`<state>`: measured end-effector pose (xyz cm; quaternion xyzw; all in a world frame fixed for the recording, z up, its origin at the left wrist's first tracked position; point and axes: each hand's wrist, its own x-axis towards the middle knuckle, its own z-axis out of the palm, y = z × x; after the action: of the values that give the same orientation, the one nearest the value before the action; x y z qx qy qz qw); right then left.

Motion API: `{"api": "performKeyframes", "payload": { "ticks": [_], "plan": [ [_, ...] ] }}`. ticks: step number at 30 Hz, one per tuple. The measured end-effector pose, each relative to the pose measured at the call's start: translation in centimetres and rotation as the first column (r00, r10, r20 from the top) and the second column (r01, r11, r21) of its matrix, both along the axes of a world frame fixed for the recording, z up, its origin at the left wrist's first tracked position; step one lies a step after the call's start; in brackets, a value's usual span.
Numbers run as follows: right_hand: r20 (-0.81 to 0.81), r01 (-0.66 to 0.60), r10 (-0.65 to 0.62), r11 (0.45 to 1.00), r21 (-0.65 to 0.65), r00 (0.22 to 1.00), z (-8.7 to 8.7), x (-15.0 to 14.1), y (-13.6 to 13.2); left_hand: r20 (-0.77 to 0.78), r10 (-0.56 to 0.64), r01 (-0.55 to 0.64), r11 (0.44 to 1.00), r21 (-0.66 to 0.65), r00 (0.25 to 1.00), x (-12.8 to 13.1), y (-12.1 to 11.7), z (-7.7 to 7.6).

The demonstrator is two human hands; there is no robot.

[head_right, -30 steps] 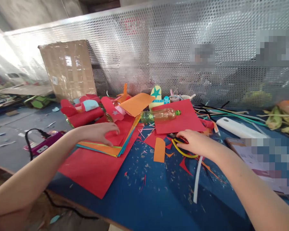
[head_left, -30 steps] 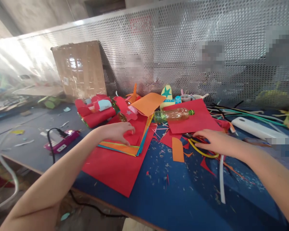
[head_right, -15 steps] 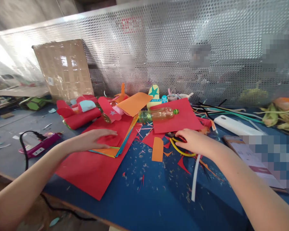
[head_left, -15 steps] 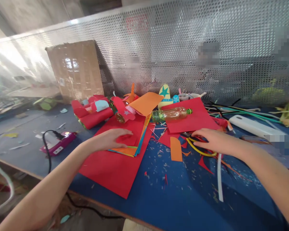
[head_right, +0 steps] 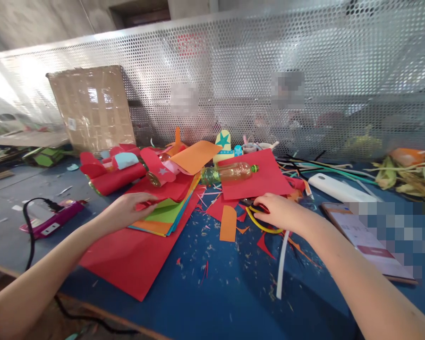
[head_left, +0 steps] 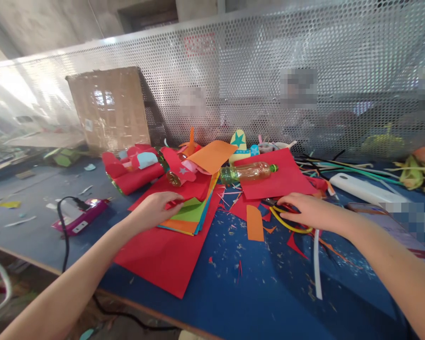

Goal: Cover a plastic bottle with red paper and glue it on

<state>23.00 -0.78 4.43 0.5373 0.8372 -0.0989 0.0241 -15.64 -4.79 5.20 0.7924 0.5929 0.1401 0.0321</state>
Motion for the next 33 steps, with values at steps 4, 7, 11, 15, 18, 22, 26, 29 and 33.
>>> {"api": "performKeyframes", "payload": {
  "ticks": [4,7,11,15,18,22,26,29,33],
  "plan": [
    [-0.021,-0.004,0.005,0.999,0.047,1.0,0.1,-0.1,0.1,0.096,0.02,-0.023,0.999,0.028,0.995,0.2,-0.5,0.3],
    [-0.093,0.002,0.02,0.971,0.238,0.996,0.5,-1.6,-0.7,0.149,-0.033,0.026,0.998,0.05,0.988,0.8,-1.1,0.4],
    [-0.316,-0.177,0.283,0.929,0.324,0.905,0.5,-5.4,-3.6,0.097,-0.222,0.216,0.974,0.065,0.97,2.9,-2.1,0.3],
    [-0.337,-0.413,0.477,0.877,0.245,0.812,-0.9,-8.7,-6.5,0.037,-0.37,0.366,0.927,0.083,0.928,5.4,-2.9,0.0],
    [-0.368,-0.41,0.497,0.865,0.291,0.786,-2.0,-9.9,-7.3,0.056,-0.468,0.468,0.884,0.009,0.882,6.9,-3.5,0.1],
    [-0.444,-0.337,0.425,0.903,0.265,0.789,-2.7,-9.9,-6.9,0.128,-0.534,0.545,0.835,-0.074,0.836,8.1,-4.1,1.0],
    [-0.373,-0.341,0.414,0.907,0.247,0.83,-2.5,-9.5,-6.6,-0.032,-0.361,0.36,0.913,0.192,0.932,8.1,-2.5,1.4],
    [-0.292,-0.377,0.443,0.89,0.257,0.848,-1.9,-9.5,-6.9,-0.257,-0.012,0.098,0.94,0.326,0.966,7.2,0.0,1.0],
    [-0.125,-0.414,0.446,0.884,0.219,0.886,-0.5,-9.7,-7.6,-0.449,0.157,-0.024,0.957,0.288,0.88,5.2,2.7,0.7]
  ]
}}
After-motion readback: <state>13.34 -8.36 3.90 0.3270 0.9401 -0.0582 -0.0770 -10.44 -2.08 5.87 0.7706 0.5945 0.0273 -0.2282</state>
